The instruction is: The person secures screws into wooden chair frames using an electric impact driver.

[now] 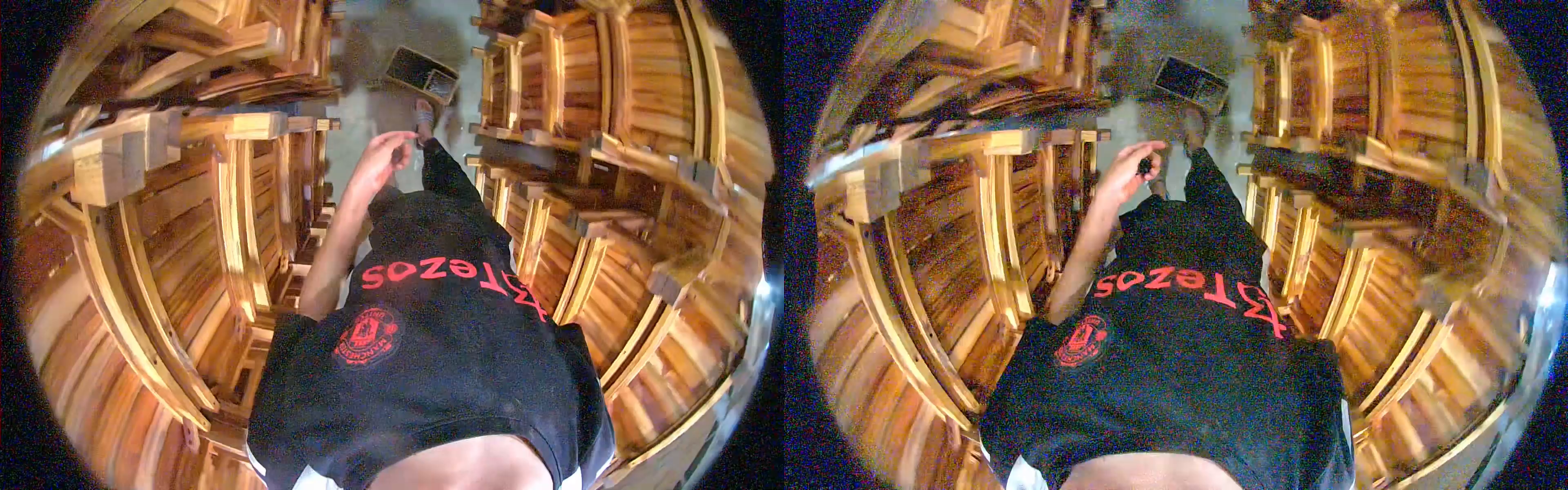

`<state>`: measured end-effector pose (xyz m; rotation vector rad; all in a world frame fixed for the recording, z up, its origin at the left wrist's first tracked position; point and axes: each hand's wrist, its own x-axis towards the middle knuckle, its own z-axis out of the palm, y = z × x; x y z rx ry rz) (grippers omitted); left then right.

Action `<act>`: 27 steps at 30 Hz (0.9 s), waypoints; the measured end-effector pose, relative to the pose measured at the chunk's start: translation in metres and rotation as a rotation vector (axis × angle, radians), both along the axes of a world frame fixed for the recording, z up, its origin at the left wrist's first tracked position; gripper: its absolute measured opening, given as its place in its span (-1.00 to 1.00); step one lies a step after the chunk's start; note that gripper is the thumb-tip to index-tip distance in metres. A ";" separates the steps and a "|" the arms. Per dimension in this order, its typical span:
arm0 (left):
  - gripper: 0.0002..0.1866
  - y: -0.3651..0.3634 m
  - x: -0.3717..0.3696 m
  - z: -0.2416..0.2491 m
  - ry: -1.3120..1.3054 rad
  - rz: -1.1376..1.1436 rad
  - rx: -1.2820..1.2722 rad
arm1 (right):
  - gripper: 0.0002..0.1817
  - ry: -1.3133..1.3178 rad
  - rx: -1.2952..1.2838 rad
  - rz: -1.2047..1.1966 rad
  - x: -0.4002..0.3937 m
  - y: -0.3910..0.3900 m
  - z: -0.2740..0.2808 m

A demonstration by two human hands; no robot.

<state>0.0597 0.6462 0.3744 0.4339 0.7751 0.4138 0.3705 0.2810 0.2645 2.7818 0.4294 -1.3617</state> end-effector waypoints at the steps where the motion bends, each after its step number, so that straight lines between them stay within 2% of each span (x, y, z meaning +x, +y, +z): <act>1: -0.76 -0.002 0.001 -0.006 -0.053 0.059 0.039 | -0.60 0.009 0.005 0.030 0.008 0.013 -0.006; 8: -0.67 -0.007 0.000 0.003 0.179 0.320 0.034 | -0.64 0.058 0.034 0.308 0.074 0.115 -0.048; 12: -0.64 -0.028 0.012 0.001 0.319 0.476 -0.071 | -0.66 0.063 0.064 0.522 0.116 0.172 -0.094; 13: -0.63 -0.032 0.015 0.004 0.259 0.482 -0.049 | -0.66 0.059 0.079 0.584 0.129 0.185 -0.115; 15: -0.63 -0.042 0.026 0.003 0.300 0.528 -0.002 | -0.67 0.053 0.124 0.706 0.156 0.219 -0.159; 18: -0.69 -0.050 0.050 0.008 0.295 0.674 -0.040 | -0.67 0.157 0.143 0.977 0.201 0.306 -0.173; 19: -0.71 -0.055 0.058 0.003 0.295 0.729 -0.026 | -0.77 0.108 0.147 1.396 0.184 0.354 -0.116; 20: -0.72 -0.060 0.062 -0.001 0.301 0.787 -0.012 | -0.85 0.000 0.225 1.796 0.148 0.410 -0.030; 21: -0.76 -0.060 0.060 0.018 0.240 0.846 -0.168 | -0.87 -0.069 0.391 2.014 0.161 0.445 -0.034; 22: -0.76 -0.067 0.063 0.016 0.264 0.904 -0.169 | -0.89 -0.192 0.592 2.210 0.171 0.480 -0.034; 24: -0.76 -0.076 0.069 0.012 0.315 0.982 -0.173 | -0.92 -0.262 0.618 2.329 0.133 0.550 0.017; 26: -0.78 -0.083 0.073 0.018 0.365 1.119 -0.158 | -0.85 -0.538 0.234 2.708 0.112 0.629 0.024; 27: -0.78 -0.088 0.075 0.012 0.362 1.159 -0.157 | -0.82 -0.642 0.218 2.735 0.118 0.680 -0.004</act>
